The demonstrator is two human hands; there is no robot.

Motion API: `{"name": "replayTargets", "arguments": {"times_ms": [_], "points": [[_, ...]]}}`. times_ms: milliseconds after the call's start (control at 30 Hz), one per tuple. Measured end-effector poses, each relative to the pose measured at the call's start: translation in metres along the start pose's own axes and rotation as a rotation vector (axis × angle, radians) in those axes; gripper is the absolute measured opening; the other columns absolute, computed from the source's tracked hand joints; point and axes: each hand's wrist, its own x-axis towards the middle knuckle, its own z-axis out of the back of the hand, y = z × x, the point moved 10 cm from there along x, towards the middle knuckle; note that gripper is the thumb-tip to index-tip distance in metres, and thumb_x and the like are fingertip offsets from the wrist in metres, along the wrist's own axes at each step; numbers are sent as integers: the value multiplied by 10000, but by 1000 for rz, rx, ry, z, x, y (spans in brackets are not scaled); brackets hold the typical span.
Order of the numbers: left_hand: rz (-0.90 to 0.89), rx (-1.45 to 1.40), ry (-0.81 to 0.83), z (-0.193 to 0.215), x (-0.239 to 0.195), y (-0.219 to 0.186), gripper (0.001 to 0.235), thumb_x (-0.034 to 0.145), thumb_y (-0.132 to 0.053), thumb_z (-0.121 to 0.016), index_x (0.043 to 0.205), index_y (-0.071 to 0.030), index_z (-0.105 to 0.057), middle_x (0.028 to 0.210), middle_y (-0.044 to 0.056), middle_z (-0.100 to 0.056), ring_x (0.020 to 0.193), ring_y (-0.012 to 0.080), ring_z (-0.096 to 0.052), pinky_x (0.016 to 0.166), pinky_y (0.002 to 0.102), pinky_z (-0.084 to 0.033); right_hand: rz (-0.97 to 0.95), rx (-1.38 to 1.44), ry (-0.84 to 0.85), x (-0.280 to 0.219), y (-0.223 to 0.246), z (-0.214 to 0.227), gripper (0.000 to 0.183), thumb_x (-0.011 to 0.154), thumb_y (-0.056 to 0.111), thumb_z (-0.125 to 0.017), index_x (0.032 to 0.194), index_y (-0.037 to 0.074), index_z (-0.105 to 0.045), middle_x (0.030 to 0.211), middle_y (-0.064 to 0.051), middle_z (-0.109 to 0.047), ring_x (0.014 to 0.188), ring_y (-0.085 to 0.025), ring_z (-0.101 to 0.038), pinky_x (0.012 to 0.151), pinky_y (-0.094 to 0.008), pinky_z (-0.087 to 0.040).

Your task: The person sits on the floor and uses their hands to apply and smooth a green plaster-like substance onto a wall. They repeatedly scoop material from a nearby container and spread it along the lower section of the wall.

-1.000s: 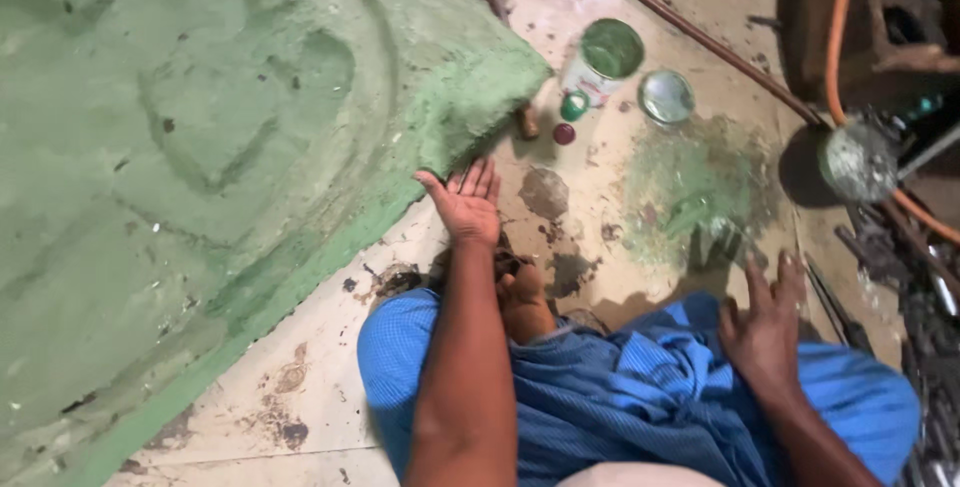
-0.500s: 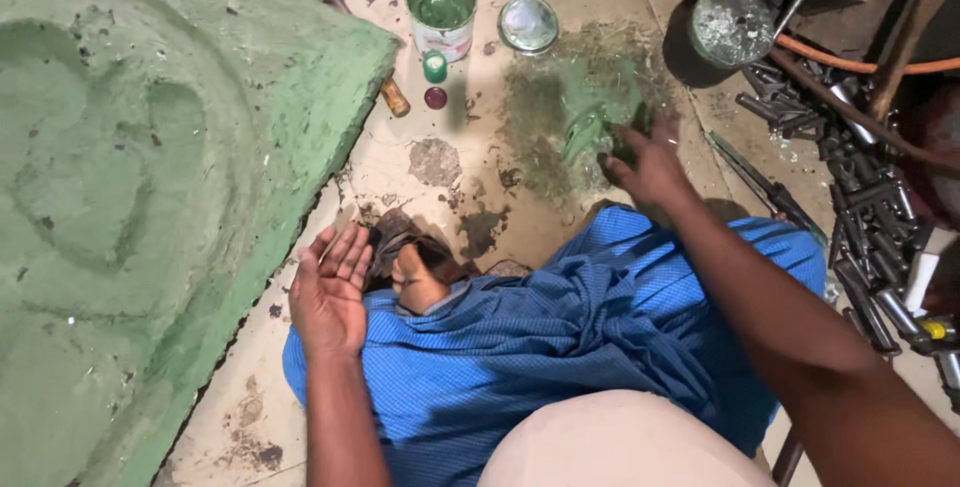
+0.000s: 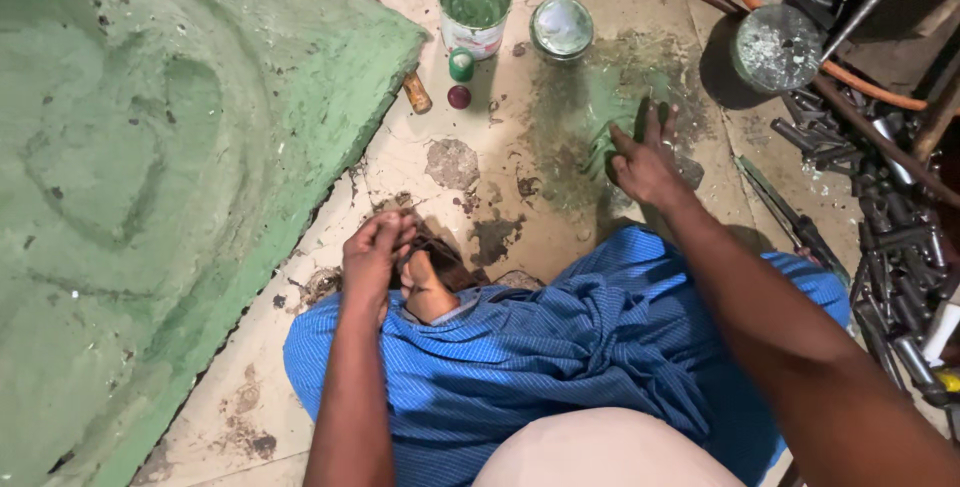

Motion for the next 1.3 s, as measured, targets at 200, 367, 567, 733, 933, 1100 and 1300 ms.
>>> {"name": "replayTargets", "arguments": {"times_ms": [200, 367, 567, 733, 933, 1100, 1300], "points": [[-213, 554, -24, -8, 19, 1, 365, 918, -392, -722, 1149, -111, -754, 1006, 77, -771, 879, 184, -720, 778, 324, -560, 272, 78, -29, -6, 23, 8, 506, 923, 349, -600, 1377, 132, -656, 1654, -453, -89, 1524, -659, -20, 1250, -704, -72], [-273, 813, 147, -30, 64, 23, 387, 883, -438, -681, 1080, -119, -774, 992, 138, -770, 913, 280, -742, 826, 408, -581, 82, 512, 115, -8, 54, 21, 468, 826, 50, -544, 1274, 88, -674, 1679, -284, -271, 1478, -473, -329, 1162, -520, -318], [-230, 1024, 526, -91, 83, 53, 449, 883, -503, -665, 1023, -90, -771, 1044, 179, -756, 991, 352, -718, 897, 463, -561, -454, 1456, 195, 33, 163, 54, 693, 850, -80, -436, 1527, 58, -494, 1563, -175, -485, 1380, -261, -522, 1132, -342, -426], [-194, 1063, 699, -105, 70, 61, 487, 923, -494, -615, 1079, -49, -734, 1109, 224, -722, 1031, 391, -684, 929, 485, -532, -2, 670, 200, 151, 303, 83, 604, 978, 0, -473, 1533, 234, -499, 1748, -163, -148, 1594, -330, -125, 1258, -460, -189], [-210, 1013, 725, -110, 65, 48, 508, 931, -482, -581, 1122, -36, -732, 1171, 226, -704, 1050, 404, -681, 952, 485, -527, 328, 273, 157, 284, 383, 25, 638, 870, -19, -583, 1466, 206, -560, 1648, -322, 86, 1516, -486, 143, 1273, -544, -114], [-195, 1038, 770, -114, 62, 47, 467, 936, -439, -582, 1105, -37, -748, 1153, 229, -722, 1039, 392, -709, 945, 474, -551, 411, -96, 118, 312, 380, -11, 629, 969, 42, -508, 1561, 250, -557, 1615, -351, 101, 1506, -527, 208, 1270, -591, 53], [-191, 995, 712, -109, 60, 38, 500, 903, -474, -607, 1152, -54, -718, 1192, 223, -687, 1078, 406, -664, 968, 489, -512, 453, -558, 47, 286, 384, -7, 485, 982, 138, -478, 1403, 301, -655, 1713, -228, 56, 1486, -437, 262, 1210, -521, 130]]}}
